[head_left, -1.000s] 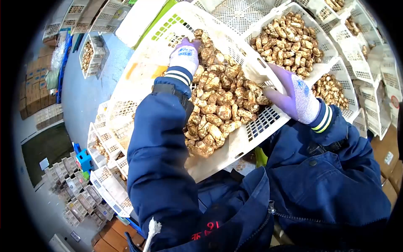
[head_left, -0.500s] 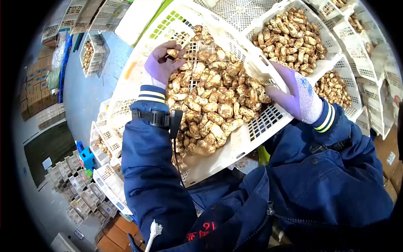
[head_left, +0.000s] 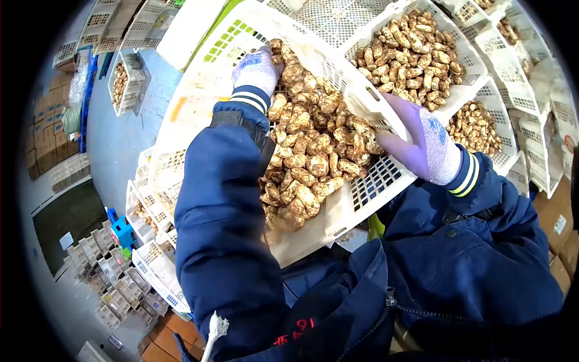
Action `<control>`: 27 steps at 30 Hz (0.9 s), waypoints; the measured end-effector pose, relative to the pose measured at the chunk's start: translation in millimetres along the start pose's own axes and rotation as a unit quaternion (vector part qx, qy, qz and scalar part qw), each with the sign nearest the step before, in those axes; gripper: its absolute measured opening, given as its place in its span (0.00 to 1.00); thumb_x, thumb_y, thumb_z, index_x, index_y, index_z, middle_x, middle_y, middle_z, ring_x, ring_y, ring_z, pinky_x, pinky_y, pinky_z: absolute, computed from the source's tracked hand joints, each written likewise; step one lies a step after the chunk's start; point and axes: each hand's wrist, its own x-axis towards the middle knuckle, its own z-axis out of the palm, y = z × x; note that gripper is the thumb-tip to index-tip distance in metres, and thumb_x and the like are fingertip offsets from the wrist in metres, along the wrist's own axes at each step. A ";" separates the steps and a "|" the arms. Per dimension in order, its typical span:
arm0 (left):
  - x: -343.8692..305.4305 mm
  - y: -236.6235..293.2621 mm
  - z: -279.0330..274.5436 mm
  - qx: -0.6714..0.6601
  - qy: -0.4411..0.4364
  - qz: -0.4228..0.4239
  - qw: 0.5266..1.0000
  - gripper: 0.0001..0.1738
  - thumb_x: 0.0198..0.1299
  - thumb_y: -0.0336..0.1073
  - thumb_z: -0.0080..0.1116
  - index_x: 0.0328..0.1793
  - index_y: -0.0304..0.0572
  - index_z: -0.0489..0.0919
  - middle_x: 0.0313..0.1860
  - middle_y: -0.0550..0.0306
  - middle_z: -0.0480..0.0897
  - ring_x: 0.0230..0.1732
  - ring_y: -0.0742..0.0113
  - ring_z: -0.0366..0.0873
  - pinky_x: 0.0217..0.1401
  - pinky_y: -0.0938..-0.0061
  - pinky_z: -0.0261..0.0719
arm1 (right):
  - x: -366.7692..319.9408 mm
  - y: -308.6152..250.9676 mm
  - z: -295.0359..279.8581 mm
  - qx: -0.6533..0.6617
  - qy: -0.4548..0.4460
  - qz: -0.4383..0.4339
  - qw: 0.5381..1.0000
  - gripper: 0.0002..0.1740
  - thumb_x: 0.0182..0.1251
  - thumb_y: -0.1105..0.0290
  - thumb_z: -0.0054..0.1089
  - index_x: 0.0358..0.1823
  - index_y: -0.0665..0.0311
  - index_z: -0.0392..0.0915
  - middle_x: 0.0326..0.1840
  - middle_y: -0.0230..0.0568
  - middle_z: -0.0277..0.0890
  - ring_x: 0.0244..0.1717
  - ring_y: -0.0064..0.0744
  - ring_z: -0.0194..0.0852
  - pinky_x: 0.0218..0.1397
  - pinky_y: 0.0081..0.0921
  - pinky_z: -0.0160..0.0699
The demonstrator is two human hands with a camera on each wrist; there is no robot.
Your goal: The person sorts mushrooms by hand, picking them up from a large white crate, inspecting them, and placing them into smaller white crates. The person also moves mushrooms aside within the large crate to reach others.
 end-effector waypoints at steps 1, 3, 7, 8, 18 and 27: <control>0.4 1.9 0.4 -0.002 -0.004 -0.006 1.000 0.27 0.63 0.52 0.59 0.62 0.43 0.76 0.55 0.44 0.82 0.58 0.50 0.80 0.60 0.57 0.77 | -0.4 -0.5 -0.5 0.002 -0.001 0.005 1.000 0.30 0.63 0.65 0.59 0.62 0.78 0.67 0.49 0.62 0.76 0.50 0.56 0.77 0.54 0.40 0.75; -2.8 2.7 -2.4 -0.004 -0.012 -0.022 1.000 0.27 0.63 0.52 0.59 0.61 0.43 0.76 0.55 0.43 0.82 0.57 0.49 0.80 0.60 0.57 0.77 | -0.8 3.0 2.4 0.003 0.005 -0.007 1.000 0.30 0.63 0.65 0.59 0.62 0.77 0.67 0.48 0.62 0.77 0.50 0.55 0.77 0.53 0.40 0.76; -33.1 -30.5 -6.9 -0.381 -0.015 0.001 0.925 0.23 0.61 0.46 0.61 0.55 0.37 0.78 0.38 0.50 0.85 0.31 0.67 0.81 0.35 0.71 0.82 | -1.1 -3.9 -5.3 0.010 -0.008 0.010 1.000 0.29 0.62 0.65 0.59 0.62 0.75 0.68 0.48 0.60 0.77 0.49 0.54 0.78 0.52 0.39 0.76; -49.4 -47.9 -6.3 -0.585 0.001 -0.008 0.811 0.21 0.64 0.41 0.54 0.57 0.34 0.77 0.32 0.50 0.82 0.24 0.70 0.75 0.24 0.75 0.72 | -0.2 -5.8 -4.3 0.015 -0.011 0.005 1.000 0.29 0.62 0.65 0.58 0.62 0.75 0.68 0.48 0.60 0.77 0.49 0.54 0.78 0.52 0.39 0.77; -69.0 -76.5 14.2 -0.185 0.139 0.016 0.973 0.17 0.64 0.40 0.56 0.56 0.42 0.81 0.41 0.46 0.83 0.41 0.49 0.83 0.46 0.61 0.81 | -2.4 -1.1 1.7 0.004 -0.004 0.042 0.999 0.31 0.64 0.62 0.60 0.63 0.75 0.67 0.46 0.59 0.79 0.47 0.48 0.81 0.50 0.35 0.78; -155.7 -116.2 5.6 -0.295 -0.193 0.197 0.915 0.21 0.55 0.30 0.55 0.55 0.55 0.85 0.48 0.49 0.86 0.45 0.62 0.83 0.54 0.71 0.78 | -2.5 -2.5 1.3 0.040 -0.024 0.080 0.996 0.32 0.65 0.63 0.58 0.66 0.75 0.65 0.46 0.56 0.79 0.43 0.42 0.81 0.48 0.34 0.78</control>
